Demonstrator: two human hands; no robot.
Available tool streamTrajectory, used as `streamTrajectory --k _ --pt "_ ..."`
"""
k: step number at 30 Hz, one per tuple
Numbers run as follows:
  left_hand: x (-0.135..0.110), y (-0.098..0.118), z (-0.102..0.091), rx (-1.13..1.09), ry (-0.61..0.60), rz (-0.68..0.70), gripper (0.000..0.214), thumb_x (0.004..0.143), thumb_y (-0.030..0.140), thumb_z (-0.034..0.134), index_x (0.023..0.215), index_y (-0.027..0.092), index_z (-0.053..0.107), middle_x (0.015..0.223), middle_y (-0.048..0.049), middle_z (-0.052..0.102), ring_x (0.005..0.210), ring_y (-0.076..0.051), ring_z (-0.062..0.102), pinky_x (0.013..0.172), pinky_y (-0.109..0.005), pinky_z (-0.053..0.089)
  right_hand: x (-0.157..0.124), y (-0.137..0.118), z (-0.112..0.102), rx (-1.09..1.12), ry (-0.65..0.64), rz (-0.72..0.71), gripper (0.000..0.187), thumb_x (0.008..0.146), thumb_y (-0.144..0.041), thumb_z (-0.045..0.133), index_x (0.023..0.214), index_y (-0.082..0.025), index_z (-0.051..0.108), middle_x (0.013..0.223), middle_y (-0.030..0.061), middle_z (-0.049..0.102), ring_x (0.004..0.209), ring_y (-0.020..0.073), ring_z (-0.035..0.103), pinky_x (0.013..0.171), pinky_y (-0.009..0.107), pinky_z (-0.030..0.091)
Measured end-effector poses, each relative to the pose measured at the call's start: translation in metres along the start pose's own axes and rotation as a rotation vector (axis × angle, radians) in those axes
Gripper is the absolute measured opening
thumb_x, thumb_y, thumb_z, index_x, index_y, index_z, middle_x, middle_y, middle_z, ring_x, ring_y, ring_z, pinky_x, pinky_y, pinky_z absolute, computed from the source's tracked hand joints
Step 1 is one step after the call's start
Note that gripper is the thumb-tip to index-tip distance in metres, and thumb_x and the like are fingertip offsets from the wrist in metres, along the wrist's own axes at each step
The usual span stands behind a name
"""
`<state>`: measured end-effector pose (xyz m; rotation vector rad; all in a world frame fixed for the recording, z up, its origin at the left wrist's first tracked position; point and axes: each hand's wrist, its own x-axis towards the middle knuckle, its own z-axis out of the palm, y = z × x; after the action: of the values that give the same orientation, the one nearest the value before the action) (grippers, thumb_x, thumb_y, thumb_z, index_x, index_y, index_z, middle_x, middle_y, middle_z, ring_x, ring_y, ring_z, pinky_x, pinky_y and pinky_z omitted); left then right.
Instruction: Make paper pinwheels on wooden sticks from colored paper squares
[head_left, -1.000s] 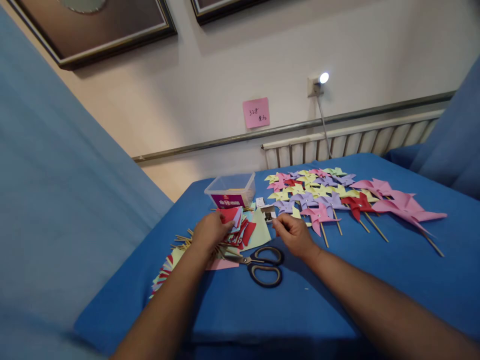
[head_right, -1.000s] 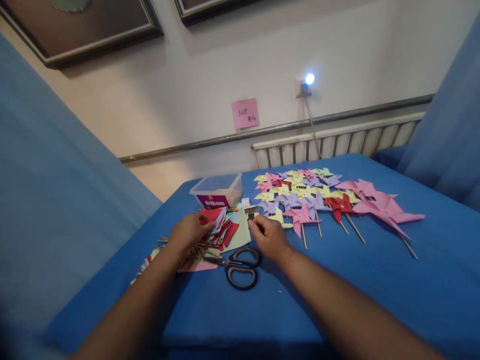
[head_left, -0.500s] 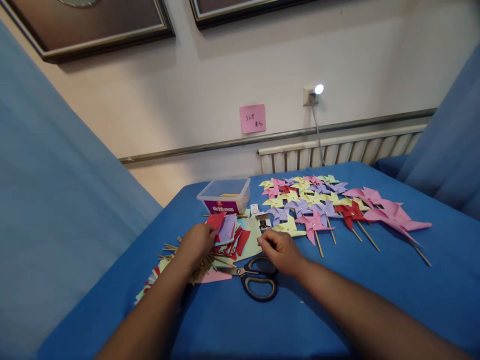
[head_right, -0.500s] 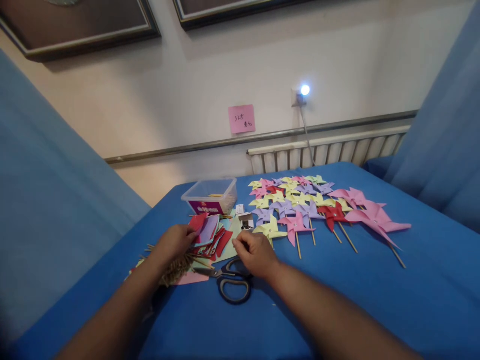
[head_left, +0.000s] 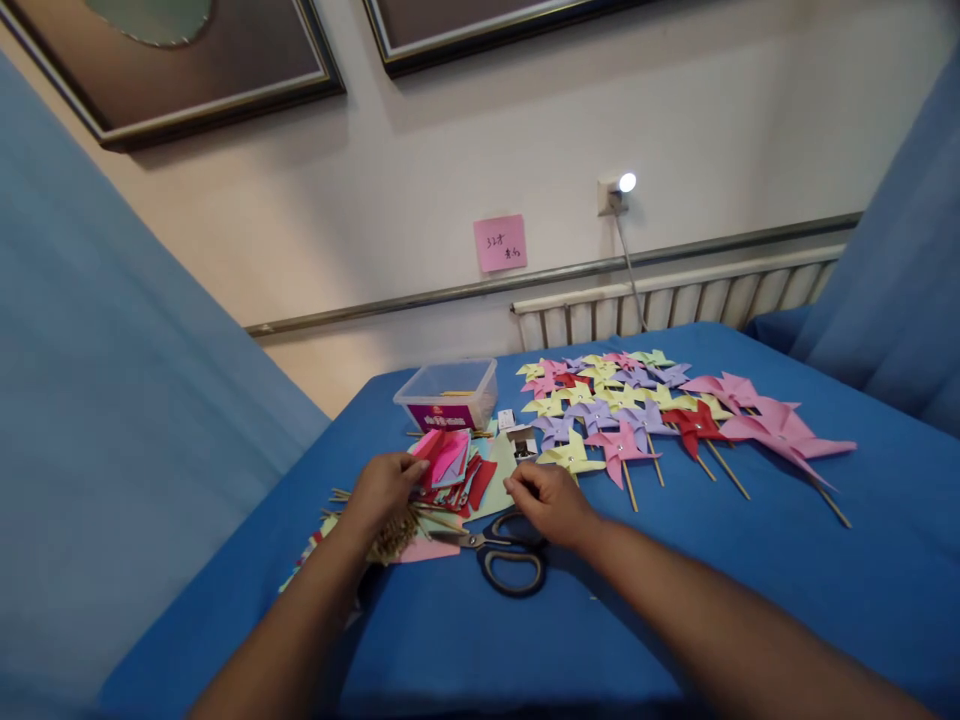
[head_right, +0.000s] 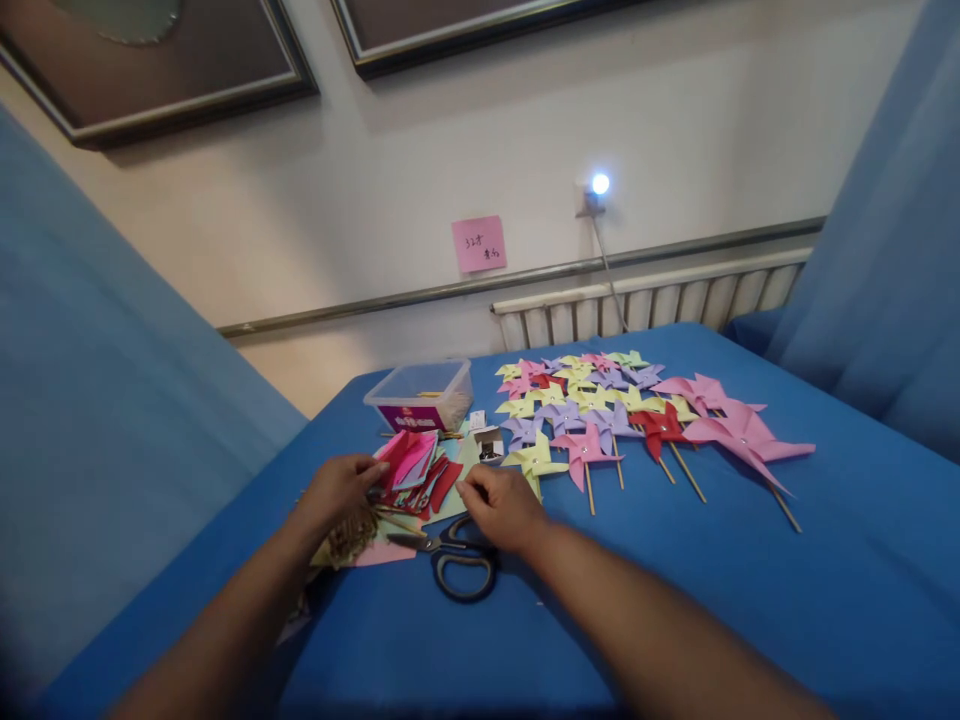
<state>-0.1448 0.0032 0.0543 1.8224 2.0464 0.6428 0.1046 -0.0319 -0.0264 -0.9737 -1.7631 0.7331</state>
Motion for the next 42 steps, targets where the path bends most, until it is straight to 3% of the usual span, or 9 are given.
streamTrajectory --k 5,8,13,17,21,25,30,36,42 --pt "0.003 0.009 -0.012 -0.039 0.274 -0.022 0.015 0.073 0.032 0.062 0.071 0.019 0.069 0.071 -0.0046 0.070 0.068 -0.020 0.060 0.061 -0.028 0.037 -0.002 0.007 -0.006 0.021 0.032 0.037 0.027 0.090 -0.031 0.049 0.065 -0.020 0.050 0.059 -0.0040 0.050 0.057 0.0110 0.046 0.058 0.023 0.032" --pt "0.003 0.023 -0.006 -0.343 0.429 -0.008 0.019 0.071 0.035 0.066 0.076 0.017 0.068 0.074 -0.0053 0.070 0.070 -0.019 0.062 0.063 -0.027 0.042 -0.002 0.010 -0.011 0.072 0.065 0.068 0.028 0.091 -0.035 0.050 0.066 -0.020 0.053 0.060 -0.0032 0.053 0.058 0.0118 0.048 0.058 0.024 0.034" --pt "0.002 0.066 0.032 -0.994 0.393 0.082 0.036 0.058 0.039 0.079 0.078 0.014 0.065 0.073 -0.0038 0.069 0.065 -0.017 0.064 0.065 -0.029 0.050 0.004 0.016 -0.020 0.280 0.080 0.177 0.031 0.091 -0.044 0.051 0.073 -0.020 0.058 0.061 -0.0019 0.058 0.052 0.0119 0.052 0.053 0.024 0.039" --pt "0.003 0.081 0.054 -1.039 0.430 0.118 0.034 0.061 0.037 0.079 0.080 0.014 0.065 0.074 -0.0036 0.070 0.064 -0.016 0.064 0.063 -0.028 0.051 0.011 0.023 -0.022 0.370 0.086 0.226 0.032 0.092 -0.047 0.050 0.079 -0.019 0.061 0.065 0.0002 0.063 0.052 0.0130 0.055 0.051 0.026 0.042" --pt "0.004 0.058 0.052 -0.888 0.562 0.044 0.031 0.062 0.036 0.077 0.080 0.013 0.066 0.074 -0.0036 0.069 0.064 -0.015 0.063 0.060 -0.024 0.048 0.009 0.024 -0.014 0.155 0.068 0.052 0.024 0.092 -0.038 0.051 0.099 -0.021 0.067 0.099 0.0070 0.071 0.090 0.0203 0.066 0.081 0.035 0.052" --pt "0.002 0.024 0.040 -0.901 0.605 -0.044 0.033 0.062 0.038 0.076 0.081 0.014 0.065 0.070 -0.0014 0.067 0.057 -0.013 0.060 0.053 -0.023 0.046 0.002 0.012 -0.001 -0.120 0.009 -0.118 0.033 0.093 -0.031 0.051 0.123 -0.022 0.061 0.129 0.0097 0.063 0.122 0.0236 0.055 0.106 0.043 0.041" --pt "0.005 0.001 0.034 -0.909 0.791 -0.054 0.029 0.065 0.036 0.074 0.083 0.014 0.064 0.074 -0.0010 0.067 0.060 -0.013 0.061 0.056 -0.024 0.047 0.009 -0.011 0.023 -0.346 -0.123 -0.172 0.039 0.095 -0.030 0.046 0.131 -0.020 0.056 0.138 0.0097 0.056 0.129 0.0243 0.047 0.109 0.043 0.036" --pt "0.007 -0.007 0.043 -0.842 0.743 -0.030 0.025 0.066 0.033 0.073 0.080 0.014 0.065 0.070 -0.0003 0.066 0.060 -0.013 0.060 0.056 -0.024 0.045 0.040 -0.033 0.068 -0.524 -0.199 -0.165 0.051 0.094 -0.038 0.050 0.140 -0.015 0.046 0.148 0.0129 0.047 0.142 0.0299 0.032 0.115 0.048 0.024" --pt "0.005 -0.011 0.032 -1.028 0.739 -0.018 0.028 0.064 0.035 0.075 0.080 0.015 0.063 0.072 0.0003 0.066 0.060 -0.012 0.060 0.060 -0.025 0.046 0.056 -0.032 0.091 -0.632 -0.385 -0.120 0.037 0.096 -0.041 0.047 0.109 -0.012 0.067 0.113 0.0156 0.069 0.116 0.0278 0.057 0.108 0.046 0.030"
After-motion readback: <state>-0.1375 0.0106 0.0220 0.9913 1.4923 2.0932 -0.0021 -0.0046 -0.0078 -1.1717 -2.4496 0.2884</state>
